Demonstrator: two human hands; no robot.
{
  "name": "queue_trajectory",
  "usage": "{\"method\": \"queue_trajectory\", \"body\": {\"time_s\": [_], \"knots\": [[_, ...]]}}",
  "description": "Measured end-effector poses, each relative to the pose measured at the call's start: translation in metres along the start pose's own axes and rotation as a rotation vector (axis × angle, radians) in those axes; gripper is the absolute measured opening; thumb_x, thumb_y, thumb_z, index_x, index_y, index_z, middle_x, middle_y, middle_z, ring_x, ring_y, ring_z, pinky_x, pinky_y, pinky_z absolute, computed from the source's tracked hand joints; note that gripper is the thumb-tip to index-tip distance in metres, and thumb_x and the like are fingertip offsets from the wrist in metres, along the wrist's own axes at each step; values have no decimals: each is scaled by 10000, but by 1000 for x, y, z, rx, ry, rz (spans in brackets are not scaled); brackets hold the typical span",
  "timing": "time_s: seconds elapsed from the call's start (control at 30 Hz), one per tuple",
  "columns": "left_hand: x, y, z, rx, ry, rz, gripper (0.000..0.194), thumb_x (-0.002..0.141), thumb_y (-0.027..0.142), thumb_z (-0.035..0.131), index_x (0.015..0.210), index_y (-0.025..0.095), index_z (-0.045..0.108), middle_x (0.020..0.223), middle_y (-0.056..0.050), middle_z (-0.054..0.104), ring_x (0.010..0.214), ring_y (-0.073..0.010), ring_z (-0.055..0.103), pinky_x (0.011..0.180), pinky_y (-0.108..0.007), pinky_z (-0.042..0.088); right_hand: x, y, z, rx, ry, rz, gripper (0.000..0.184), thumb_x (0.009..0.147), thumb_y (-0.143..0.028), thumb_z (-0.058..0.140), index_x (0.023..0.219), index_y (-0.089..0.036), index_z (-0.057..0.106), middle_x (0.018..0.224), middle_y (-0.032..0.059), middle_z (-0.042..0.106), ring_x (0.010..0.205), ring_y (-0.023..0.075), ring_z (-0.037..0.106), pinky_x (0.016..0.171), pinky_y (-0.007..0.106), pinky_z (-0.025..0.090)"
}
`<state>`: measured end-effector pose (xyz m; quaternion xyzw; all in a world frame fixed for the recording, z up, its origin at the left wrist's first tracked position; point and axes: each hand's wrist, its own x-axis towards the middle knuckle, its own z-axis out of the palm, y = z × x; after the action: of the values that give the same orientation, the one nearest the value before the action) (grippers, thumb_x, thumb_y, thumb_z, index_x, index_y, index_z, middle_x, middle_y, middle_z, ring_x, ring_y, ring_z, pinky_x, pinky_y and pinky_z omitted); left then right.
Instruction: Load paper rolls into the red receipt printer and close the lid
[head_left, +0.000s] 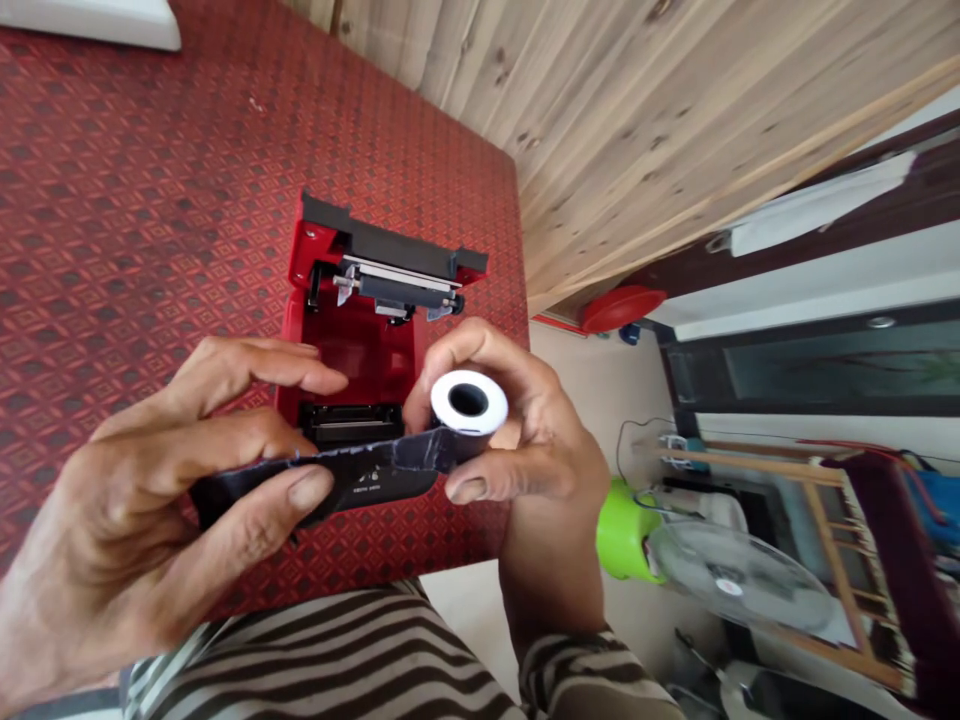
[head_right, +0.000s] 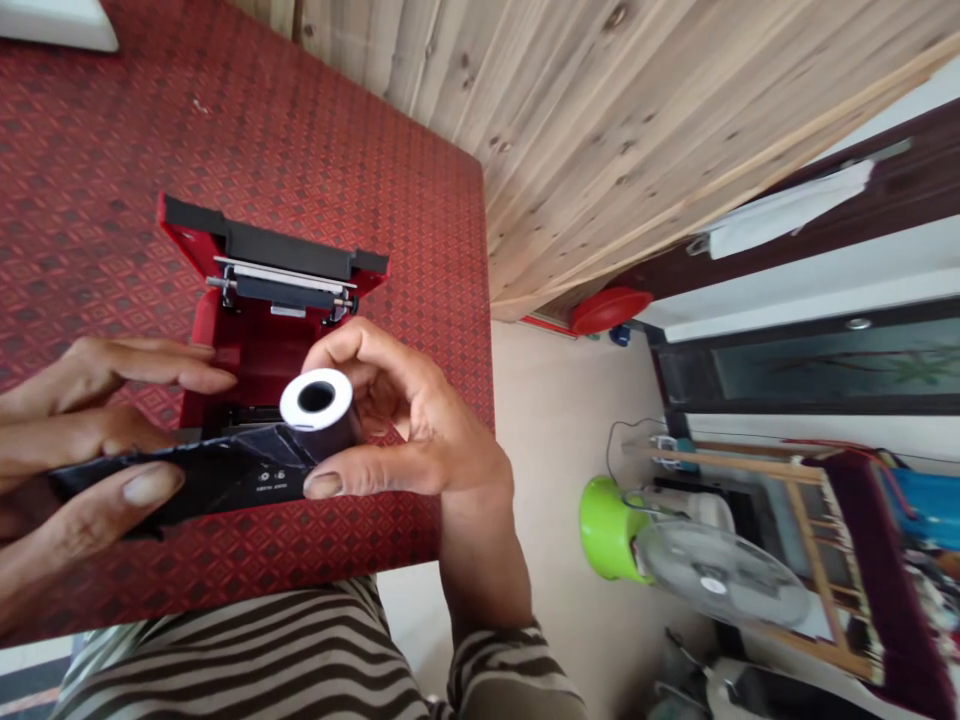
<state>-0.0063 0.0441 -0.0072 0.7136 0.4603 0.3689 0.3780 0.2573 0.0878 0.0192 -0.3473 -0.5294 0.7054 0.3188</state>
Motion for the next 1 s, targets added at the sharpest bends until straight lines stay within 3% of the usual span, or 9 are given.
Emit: {"method": "queue_trajectory", "body": {"time_s": [0.13,0.43,0.67,0.83,1.0], "knots": [[-5,3,-2,-36,-60,-30,205,929,347,624,965,489,767,1327,75,684,1248,-301,676,828,-451,673,6,6,-1,41,4,-7,465,677,-274,928,1099,-199,747,839,-5,692,662,116,585,554,208,459],[-7,3,1,-36,-62,-62,172,918,377,634,875,454,781,1323,43,690,1214,-313,683,771,-439,652,7,27,-13,130,23,-140,387,707,-335,879,1045,-185,767,880,22,686,769,147,606,666,248,484],[-9,10,3,-3,-51,-68,204,915,402,614,806,465,775,1239,45,727,1219,-316,684,765,-432,665,2,31,-10,158,23,-121,432,676,-362,896,1030,-194,717,843,5,685,715,139,591,628,244,465],[-14,14,3,-18,-50,-98,241,908,423,615,705,409,746,1249,30,722,1181,-334,698,657,-410,652,0,29,-4,210,19,-126,383,694,-280,889,1020,-194,708,868,-3,703,710,122,610,652,235,490],[-17,9,3,-24,-55,-106,185,920,422,623,976,479,789,1335,46,690,1205,-311,682,808,-433,650,-4,23,-5,139,80,-139,361,710,-192,871,1031,-202,706,860,-26,677,716,103,588,693,229,489]]}}
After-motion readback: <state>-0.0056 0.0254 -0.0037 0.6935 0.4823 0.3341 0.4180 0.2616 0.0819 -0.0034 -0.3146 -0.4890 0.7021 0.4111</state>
